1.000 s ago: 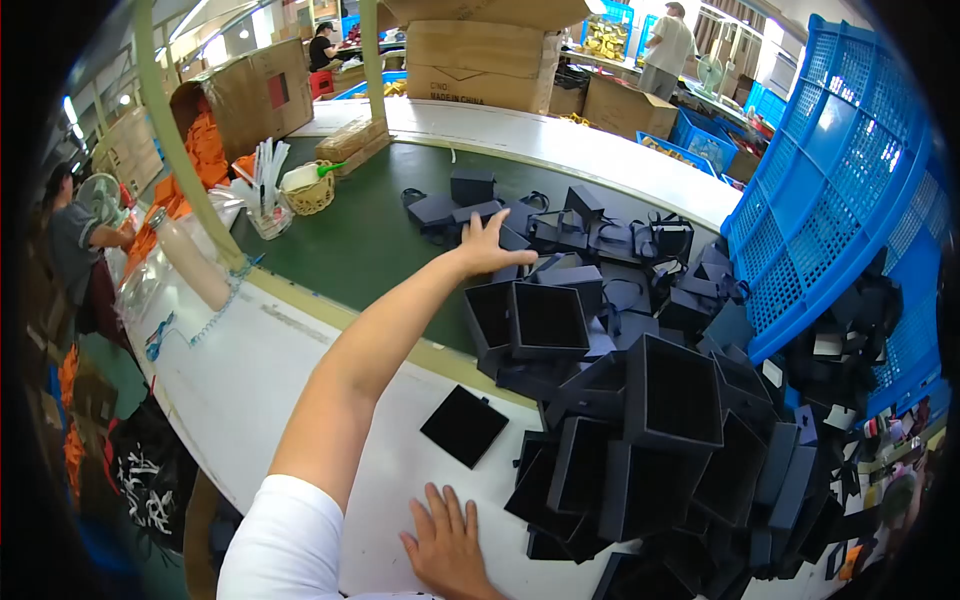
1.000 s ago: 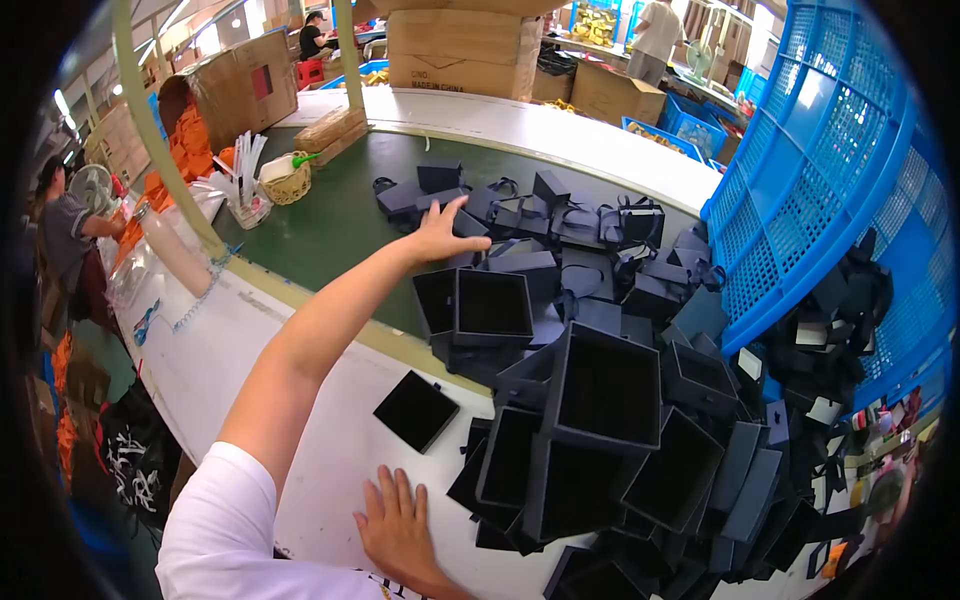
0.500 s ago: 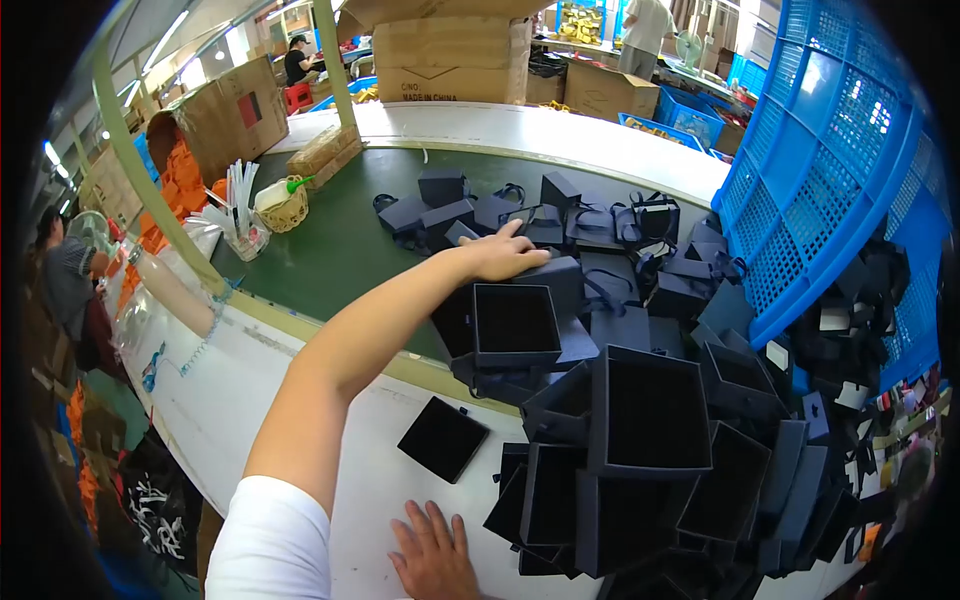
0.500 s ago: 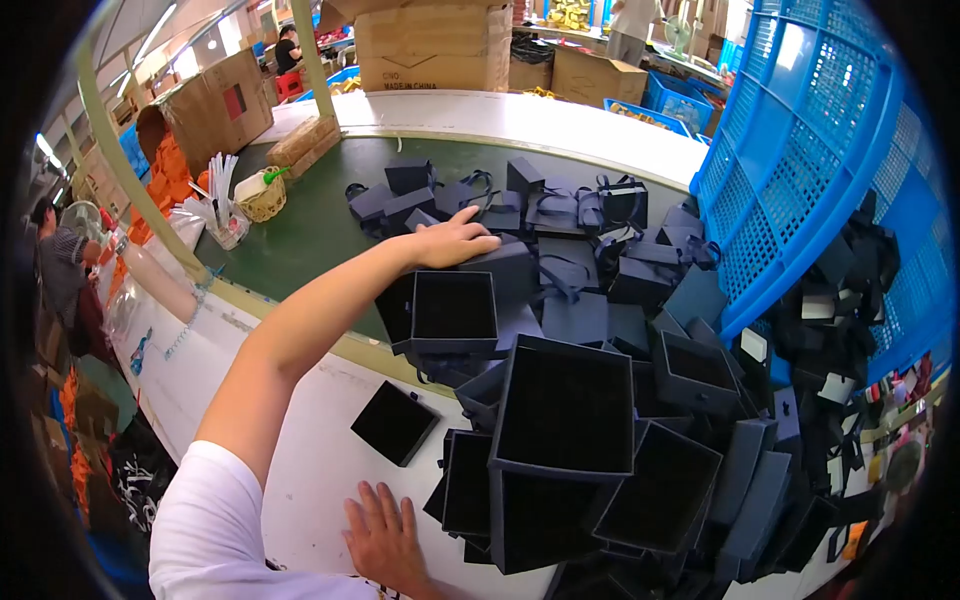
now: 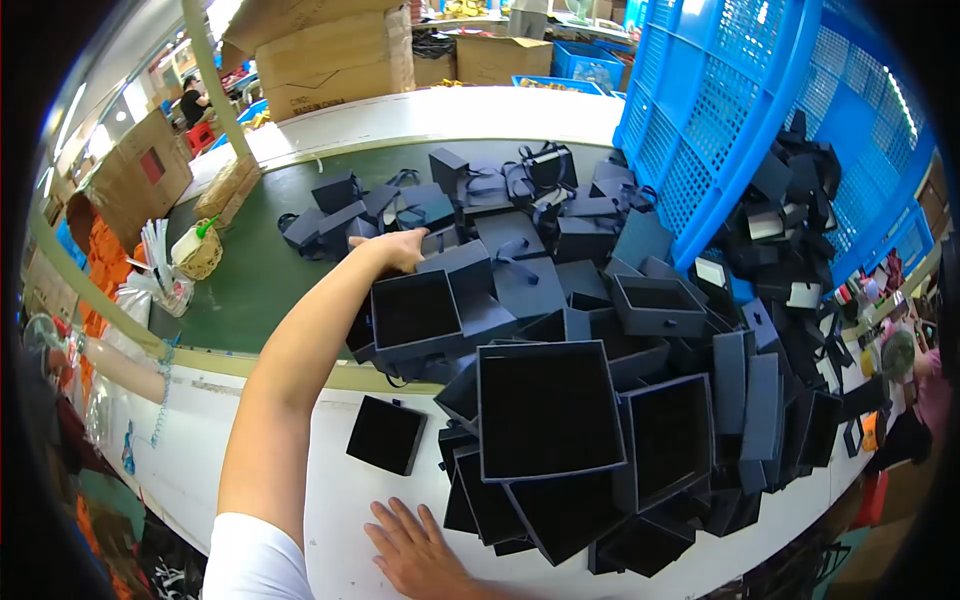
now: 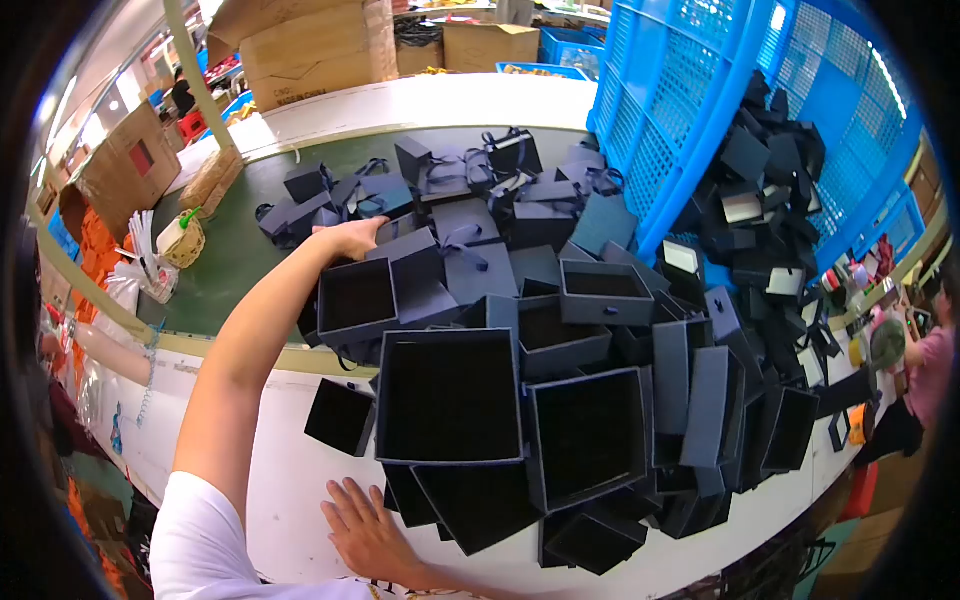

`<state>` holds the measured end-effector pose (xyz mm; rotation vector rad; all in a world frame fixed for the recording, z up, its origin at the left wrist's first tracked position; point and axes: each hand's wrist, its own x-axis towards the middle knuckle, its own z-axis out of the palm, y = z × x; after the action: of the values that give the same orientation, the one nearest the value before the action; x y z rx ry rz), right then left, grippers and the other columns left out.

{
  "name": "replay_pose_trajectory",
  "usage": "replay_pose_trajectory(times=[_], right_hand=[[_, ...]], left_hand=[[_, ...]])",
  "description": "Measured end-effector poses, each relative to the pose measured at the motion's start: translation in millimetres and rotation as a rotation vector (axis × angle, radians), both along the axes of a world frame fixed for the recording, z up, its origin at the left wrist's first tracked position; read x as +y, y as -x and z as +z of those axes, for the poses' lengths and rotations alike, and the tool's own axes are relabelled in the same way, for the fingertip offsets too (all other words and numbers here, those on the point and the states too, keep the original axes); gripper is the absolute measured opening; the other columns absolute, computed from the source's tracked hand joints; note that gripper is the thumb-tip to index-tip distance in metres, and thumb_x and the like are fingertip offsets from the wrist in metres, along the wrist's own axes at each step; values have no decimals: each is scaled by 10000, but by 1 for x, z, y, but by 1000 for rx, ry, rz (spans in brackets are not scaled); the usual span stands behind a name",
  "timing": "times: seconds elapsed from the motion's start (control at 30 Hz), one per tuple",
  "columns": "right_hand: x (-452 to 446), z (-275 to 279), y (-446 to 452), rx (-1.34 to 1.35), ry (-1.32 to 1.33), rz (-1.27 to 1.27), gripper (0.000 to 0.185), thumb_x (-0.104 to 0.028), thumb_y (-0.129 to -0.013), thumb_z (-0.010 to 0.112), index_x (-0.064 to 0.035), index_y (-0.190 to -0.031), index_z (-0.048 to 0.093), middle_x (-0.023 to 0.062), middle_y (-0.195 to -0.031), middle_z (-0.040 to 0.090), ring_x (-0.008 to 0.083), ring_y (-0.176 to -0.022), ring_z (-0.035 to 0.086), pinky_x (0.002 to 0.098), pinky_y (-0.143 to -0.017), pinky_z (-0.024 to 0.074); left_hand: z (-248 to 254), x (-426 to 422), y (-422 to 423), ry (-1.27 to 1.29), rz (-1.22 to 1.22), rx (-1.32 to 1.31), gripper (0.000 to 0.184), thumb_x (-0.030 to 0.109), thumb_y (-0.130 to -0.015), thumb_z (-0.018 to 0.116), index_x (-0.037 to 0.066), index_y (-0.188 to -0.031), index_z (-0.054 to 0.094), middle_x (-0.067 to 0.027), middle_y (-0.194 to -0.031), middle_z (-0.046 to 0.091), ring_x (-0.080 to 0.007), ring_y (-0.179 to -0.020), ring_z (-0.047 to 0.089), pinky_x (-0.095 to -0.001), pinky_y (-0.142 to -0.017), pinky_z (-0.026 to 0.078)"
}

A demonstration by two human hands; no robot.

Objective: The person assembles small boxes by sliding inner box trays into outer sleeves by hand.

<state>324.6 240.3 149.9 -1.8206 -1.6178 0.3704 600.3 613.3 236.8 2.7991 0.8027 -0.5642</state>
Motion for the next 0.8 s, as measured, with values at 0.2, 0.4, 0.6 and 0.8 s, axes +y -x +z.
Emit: replay_pose_trajectory(times=[0.2, 0.4, 0.6, 0.8], right_hand=[[-1, 6, -5, -1, 25, 17, 520, -307, -991, 635, 5, -1398, 554, 254, -1600, 371, 433, -1513, 314, 615, -1199, 264], [-2, 4, -4, 2, -2, -14, 521, -297, -969, 654, -5, -1391, 564, 219, -1576, 407, 406, -1504, 327, 595, -1202, 275], [0, 3, -3, -56, -20, -26, 494, -313, -948, 677, -45, -1358, 611, 195, -1552, 444, 406, -1487, 342, 631, -1197, 255], [2, -7, 2, -83, -18, -39, 503, -311, -937, 694, -72, -1372, 614, 174, -1579, 413, 395, -1513, 291, 637, -1229, 179]], left_hand=[[-2, -2, 8, -249, -127, -150, 679, 310, -861, 714, 160, -1476, 469, -213, -1329, 654, -434, -1170, 666, -656, -934, 504], [30, 17, 80, -354, -1, -591, 393, 182, -794, 695, 75, -1172, 691, -234, -1103, 727, -415, -1014, 706, -507, -872, 568], [33, 19, 221, -397, 78, -518, 201, 160, -860, 574, 43, -935, 719, -248, -948, 715, -470, -936, 674, -555, -833, 536], [24, -61, 355, -279, 156, -595, 140, 101, -819, 549, -6, -864, 628, -271, -885, 662, -484, -900, 638, -567, -793, 496]])
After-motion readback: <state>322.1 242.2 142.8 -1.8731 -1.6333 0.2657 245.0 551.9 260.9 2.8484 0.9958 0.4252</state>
